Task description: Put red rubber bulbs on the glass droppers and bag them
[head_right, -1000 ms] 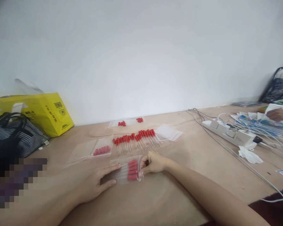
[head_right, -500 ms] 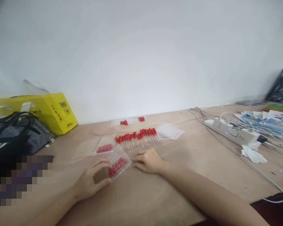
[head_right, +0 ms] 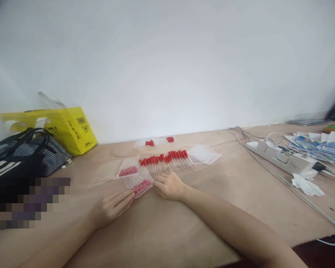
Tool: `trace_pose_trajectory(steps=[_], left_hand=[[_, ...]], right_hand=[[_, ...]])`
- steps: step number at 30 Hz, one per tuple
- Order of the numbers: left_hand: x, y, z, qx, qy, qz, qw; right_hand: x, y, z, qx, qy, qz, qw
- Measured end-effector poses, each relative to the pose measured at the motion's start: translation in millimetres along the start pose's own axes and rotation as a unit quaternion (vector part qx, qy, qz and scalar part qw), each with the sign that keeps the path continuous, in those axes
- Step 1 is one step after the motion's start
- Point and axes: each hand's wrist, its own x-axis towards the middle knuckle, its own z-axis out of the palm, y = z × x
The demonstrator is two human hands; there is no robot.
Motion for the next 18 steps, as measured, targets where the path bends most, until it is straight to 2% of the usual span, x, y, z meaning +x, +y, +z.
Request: trace_pose_trajectory(steps=[8, 13, 18], left_hand=[[-1, 0, -7.4, 0.023, -0.004, 0.003, 1.0], [-2, -2, -6.9, 0.026, 0.007, -0.005, 1.0], [-5, -4, -2.7, 0.027, 0.0, 0.007, 1.0]], right_hand=[[3, 3, 2, -0.036, 0.042, -0.039, 0.998], [5, 6, 8, -0.051, 0.024, -0.091, 0.994], [6, 6, 11, -0.052, 0.017, -0.083, 0.995]])
